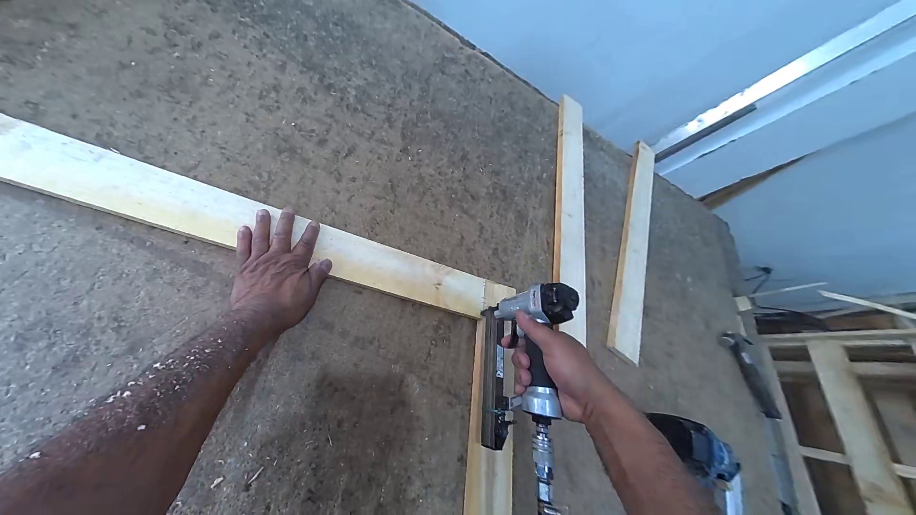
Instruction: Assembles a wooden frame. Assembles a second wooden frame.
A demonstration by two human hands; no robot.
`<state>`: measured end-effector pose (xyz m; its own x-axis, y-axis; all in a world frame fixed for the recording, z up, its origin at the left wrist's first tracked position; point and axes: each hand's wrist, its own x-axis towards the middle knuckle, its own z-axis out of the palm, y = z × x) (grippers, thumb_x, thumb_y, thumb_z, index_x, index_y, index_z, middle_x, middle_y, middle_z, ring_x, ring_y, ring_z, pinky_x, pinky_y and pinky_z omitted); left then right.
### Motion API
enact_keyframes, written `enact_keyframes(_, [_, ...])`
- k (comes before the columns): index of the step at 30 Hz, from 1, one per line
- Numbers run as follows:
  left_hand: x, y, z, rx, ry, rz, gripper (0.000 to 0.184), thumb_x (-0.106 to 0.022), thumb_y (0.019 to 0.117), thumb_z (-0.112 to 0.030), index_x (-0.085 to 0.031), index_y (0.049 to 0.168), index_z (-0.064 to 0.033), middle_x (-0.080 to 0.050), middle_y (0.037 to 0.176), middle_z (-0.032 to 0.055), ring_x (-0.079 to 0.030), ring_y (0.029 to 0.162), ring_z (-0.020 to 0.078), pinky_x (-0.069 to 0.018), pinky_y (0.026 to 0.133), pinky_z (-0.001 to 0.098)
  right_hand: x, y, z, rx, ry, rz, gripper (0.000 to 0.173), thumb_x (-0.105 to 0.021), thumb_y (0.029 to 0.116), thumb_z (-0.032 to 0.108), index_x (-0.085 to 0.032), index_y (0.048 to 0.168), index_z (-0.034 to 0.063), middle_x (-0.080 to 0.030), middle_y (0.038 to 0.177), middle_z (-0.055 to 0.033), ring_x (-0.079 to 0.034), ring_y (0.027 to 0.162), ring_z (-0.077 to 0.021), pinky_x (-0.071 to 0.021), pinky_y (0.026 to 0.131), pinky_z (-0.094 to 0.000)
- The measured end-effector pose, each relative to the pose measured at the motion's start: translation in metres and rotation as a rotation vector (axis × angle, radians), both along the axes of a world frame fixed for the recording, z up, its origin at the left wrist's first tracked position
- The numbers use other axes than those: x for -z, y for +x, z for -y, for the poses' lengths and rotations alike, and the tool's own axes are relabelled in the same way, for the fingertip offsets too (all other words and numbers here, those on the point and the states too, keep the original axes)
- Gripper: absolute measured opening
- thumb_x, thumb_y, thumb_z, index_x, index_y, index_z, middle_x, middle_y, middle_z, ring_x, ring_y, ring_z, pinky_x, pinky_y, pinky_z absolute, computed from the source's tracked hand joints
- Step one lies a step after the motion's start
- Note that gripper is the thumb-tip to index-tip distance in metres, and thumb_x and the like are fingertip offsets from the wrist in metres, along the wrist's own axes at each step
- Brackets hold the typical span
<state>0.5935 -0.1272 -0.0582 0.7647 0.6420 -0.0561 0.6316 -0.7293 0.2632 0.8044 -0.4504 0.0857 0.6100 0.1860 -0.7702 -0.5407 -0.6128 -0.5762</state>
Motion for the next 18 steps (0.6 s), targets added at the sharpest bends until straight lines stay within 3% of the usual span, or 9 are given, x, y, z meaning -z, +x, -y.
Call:
enact_keyframes(13, [0.003,0.0,-0.002,0.007,0.019,0.013,0.076,-0.009,0.0988,-0.07,-0.031,0.162,-0.0342,-0.016,0.173,0.008,-0.007,0.159,0.0394,-0.0064,0.124,0.0657,-0.003,-0.007,-0.005,0.002,-0.033,0.017,0.05,-0.042,0.1091,0.049,-0.06,0.1,0.003,-0.048,0.058,-0.0029,-0.055,0.045,-0.0165,-0.0595,0.05,-0.0378])
enact_keyframes(18, [0.001,-0.001,0.0,0.007,0.014,0.023,0.077,-0.009,0.0987,-0.07,-0.031,0.162,-0.0334,-0.015,0.173,0.0072,-0.006,0.159,0.0384,-0.006,0.124,0.0648,-0.013,0.006,-0.005,-0.047,-0.075,-0.002,0.054,-0.042,0.1071,0.055,-0.06,0.101,0.0051,-0.048,0.059,-0.0024,-0.055,0.046,-0.0159,-0.0592,0.051,-0.0373])
